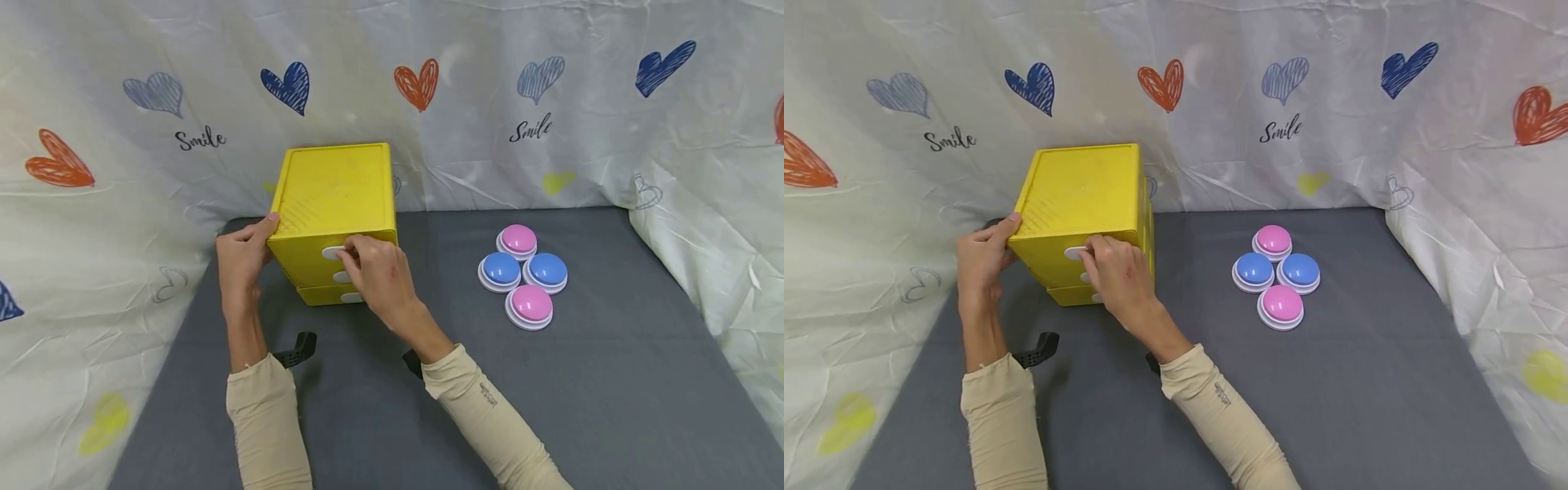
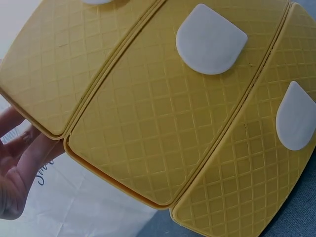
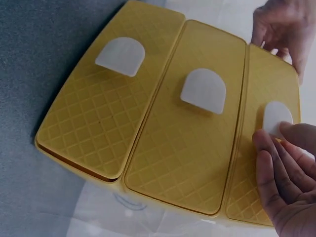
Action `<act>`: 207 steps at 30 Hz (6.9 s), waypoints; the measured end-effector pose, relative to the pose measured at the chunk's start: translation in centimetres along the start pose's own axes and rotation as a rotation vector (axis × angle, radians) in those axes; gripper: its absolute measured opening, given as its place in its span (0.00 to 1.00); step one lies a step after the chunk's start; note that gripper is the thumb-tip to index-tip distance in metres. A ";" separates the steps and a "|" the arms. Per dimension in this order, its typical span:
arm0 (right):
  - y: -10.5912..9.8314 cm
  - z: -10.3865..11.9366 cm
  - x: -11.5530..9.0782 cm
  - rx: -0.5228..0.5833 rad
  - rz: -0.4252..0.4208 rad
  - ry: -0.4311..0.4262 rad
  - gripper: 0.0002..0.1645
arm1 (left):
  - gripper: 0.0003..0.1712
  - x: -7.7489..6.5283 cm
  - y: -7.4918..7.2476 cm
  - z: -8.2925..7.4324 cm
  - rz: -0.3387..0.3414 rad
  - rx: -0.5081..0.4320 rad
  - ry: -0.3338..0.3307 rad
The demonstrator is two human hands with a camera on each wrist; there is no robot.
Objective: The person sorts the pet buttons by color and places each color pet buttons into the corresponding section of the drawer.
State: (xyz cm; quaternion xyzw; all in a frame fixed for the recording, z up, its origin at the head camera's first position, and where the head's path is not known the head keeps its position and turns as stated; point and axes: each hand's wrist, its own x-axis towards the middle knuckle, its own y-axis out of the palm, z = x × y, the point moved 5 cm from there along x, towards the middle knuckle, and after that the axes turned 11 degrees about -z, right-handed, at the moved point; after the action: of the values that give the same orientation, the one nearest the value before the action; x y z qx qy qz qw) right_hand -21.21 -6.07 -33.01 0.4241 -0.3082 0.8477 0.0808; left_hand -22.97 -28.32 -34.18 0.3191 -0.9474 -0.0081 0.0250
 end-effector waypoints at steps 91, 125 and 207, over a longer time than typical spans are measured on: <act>-10.5 -5.6 -6.8 0.150 0.196 0.382 0.06 | 0.24 0.1 0.5 -0.1 0.006 -0.042 -0.020; -16.0 -19.6 -11.6 -0.372 0.389 0.704 0.27 | 0.24 -0.1 0.5 0.3 -0.014 -0.069 -0.036; 4.9 4.7 -3.2 -0.153 0.369 0.057 0.28 | 0.23 -1.0 -0.6 1.0 -0.020 0.016 -0.004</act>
State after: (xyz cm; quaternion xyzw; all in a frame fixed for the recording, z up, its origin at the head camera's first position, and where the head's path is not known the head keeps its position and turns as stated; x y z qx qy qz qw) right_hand -18.01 -12.38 -35.58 0.3287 -0.4417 0.8341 -0.0350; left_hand -21.86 -28.14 -35.19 0.3286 -0.9442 -0.0013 0.0203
